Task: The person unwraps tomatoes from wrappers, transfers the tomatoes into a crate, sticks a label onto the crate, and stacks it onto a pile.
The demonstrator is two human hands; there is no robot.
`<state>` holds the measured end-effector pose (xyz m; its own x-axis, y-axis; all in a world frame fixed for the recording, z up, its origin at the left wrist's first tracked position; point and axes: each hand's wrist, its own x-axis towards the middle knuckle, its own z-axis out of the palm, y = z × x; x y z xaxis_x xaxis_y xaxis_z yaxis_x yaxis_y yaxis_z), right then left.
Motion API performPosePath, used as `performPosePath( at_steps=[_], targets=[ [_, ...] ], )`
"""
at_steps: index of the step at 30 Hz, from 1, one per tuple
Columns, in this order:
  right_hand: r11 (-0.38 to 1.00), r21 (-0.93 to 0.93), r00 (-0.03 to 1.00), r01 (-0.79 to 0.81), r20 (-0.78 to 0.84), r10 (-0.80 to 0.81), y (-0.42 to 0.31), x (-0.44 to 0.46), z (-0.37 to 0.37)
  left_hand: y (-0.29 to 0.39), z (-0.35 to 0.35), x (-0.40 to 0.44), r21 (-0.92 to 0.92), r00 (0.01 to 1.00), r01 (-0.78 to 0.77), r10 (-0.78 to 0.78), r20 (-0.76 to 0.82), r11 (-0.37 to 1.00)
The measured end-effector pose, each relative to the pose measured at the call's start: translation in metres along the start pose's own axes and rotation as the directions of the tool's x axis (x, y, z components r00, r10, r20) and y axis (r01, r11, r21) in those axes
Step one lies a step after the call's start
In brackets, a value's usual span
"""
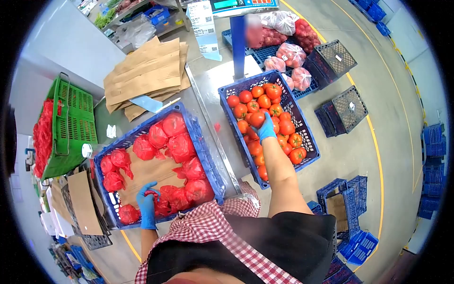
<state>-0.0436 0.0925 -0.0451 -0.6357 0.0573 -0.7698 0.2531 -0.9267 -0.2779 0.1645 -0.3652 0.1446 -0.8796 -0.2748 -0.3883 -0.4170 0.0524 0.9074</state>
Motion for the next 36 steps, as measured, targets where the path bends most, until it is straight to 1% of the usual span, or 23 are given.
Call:
performPosePath(
  at_steps=[3, 6, 8, 9, 10, 11, 12, 13, 14, 15, 16, 17, 19, 20, 22, 24, 27, 28, 29, 31, 33, 35, 36],
  targets=[
    [0.989, -0.138, 0.972, 0.058, -0.218, -0.087, 0.011, -0.004, 0.004, -0.002, -0.01, -0.004, 0.072, 1.0, -0.025, 0.025, 0.008, 0.997],
    [0.945, -0.305, 0.993, 0.115, 0.063, -0.1, 0.045, -0.071, 0.019, -0.03, -0.018, -0.008, 0.264, 0.958, -0.188, 0.236, -0.163, 0.946],
    [0.849, -0.504, 0.95, 0.16, 0.313, 0.007, 0.066, -0.151, 0.064, -0.033, -0.023, -0.015, 0.415, 0.969, -0.105, 0.187, -0.161, 0.904],
    [0.772, -0.562, 0.897, 0.298, 0.442, -0.024, 0.078, -0.194, 0.08, -0.033, -0.025, -0.018, 0.487, 0.973, -0.064, 0.163, -0.164, 0.871],
    [0.645, -0.611, 0.801, 0.459, 0.599, -0.002, 0.087, -0.229, 0.097, -0.035, -0.025, -0.016, 0.481, 0.972, -0.087, 0.179, -0.149, 0.872],
    [0.606, -0.693, 0.792, 0.39, 0.588, 0.165, 0.091, -0.275, 0.12, -0.037, -0.024, -0.014, 0.473, 0.971, -0.109, 0.196, -0.138, 0.874],
    [0.67, -0.663, 0.743, 0.334, 0.622, 0.245, 0.106, -0.305, 0.129, -0.037, -0.025, -0.012, 0.465, 0.968, -0.132, 0.215, -0.13, 0.875],
    [0.614, -0.577, 0.546, 0.539, 0.794, 0.268, 0.116, -0.322, 0.132, -0.035, -0.024, -0.013, 0.453, 0.97, -0.134, 0.21, -0.121, 0.881],
    [0.528, -0.536, 0.417, 0.659, 0.844, 0.336, 0.111, -0.359, 0.149, -0.031, -0.023, -0.014, 0.442, 0.972, -0.138, 0.207, -0.111, 0.886],
    [0.607, -0.415, 0.212, 0.678, 0.901, 0.379, 0.111, -0.384, 0.161, -0.03, -0.021, -0.017, 0.43, 0.974, -0.144, 0.206, -0.099, 0.891],
    [0.649, -0.149, -0.069, 0.746, 0.952, 0.298, 0.119, -0.398, 0.167, -0.033, -0.019, -0.02, 0.176, 0.952, -0.261, 0.283, -0.116, 0.949],
    [0.746, -0.021, -0.268, 0.666, 0.926, 0.265, 0.121, -0.412, 0.178, -0.037, -0.022, -0.018, 0.232, 0.958, -0.24, 0.268, -0.1, 0.943],
    [0.854, 0.041, -0.447, 0.519, 0.864, 0.231, 0.125, -0.44, 0.191, -0.045, -0.032, -0.014, 0.339, 0.968, -0.198, 0.239, -0.082, 0.92],
    [0.875, -0.01, -0.443, 0.484, 0.86, 0.254, 0.13, -0.452, 0.195, -0.041, -0.032, -0.016, 0.358, 0.969, -0.197, 0.236, -0.07, 0.913],
    [0.88, -0.214, -0.351, 0.425, 0.857, 0.378, 0.138, -0.468, 0.192, -0.036, -0.029, -0.019, 0.293, 0.956, -0.249, 0.282, -0.075, 0.923],
    [0.903, -0.102, -0.434, 0.418, 0.851, 0.297, 0.157, -0.474, 0.192, -0.024, -0.026, -0.029, 0.278, 0.945, -0.287, 0.319, -0.074, 0.917],
    [0.905, -0.002, -0.47, 0.425, 0.854, 0.223, 0.178, -0.491, 0.193, -0.029, -0.036, -0.026, 0.139, 0.949, -0.286, 0.3, -0.092, 0.948],
    [0.904, 0.04, -0.494, 0.426, 0.847, 0.195, 0.184, -0.501, 0.198, -0.027, -0.042, -0.029, 0.159, 0.964, -0.24, 0.255, -0.081, 0.958],
    [0.909, -0.011, -0.471, 0.417, 0.852, 0.227, 0.194, -0.503, 0.196, -0.007, -0.046, -0.041, 0.182, 0.975, -0.192, 0.208, -0.072, 0.964],
    [0.913, -0.113, -0.424, 0.392, 0.859, 0.288, 0.214, -0.51, 0.194, -0.009, -0.064, -0.044, 0.218, 0.968, -0.227, 0.245, -0.055, 0.949],
    [0.906, -0.119, -0.446, 0.405, 0.84, 0.31, 0.23, -0.511, 0.197, -0.046, -0.09, -0.019, 0.242, 0.91, -0.393, 0.412, -0.035, 0.887],
    [0.909, -0.108, -0.467, 0.403, 0.83, 0.306, 0.249, -0.515, 0.199, -0.064, -0.105, -0.008, 0.085, 0.947, -0.315, 0.319, -0.038, 0.945],
    [0.903, -0.123, -0.434, 0.412, 0.844, 0.314, 0.262, -0.518, 0.195, -0.07, -0.113, -0.007, 0.1, 0.941, -0.336, 0.337, 0.004, 0.937]
  ],
)
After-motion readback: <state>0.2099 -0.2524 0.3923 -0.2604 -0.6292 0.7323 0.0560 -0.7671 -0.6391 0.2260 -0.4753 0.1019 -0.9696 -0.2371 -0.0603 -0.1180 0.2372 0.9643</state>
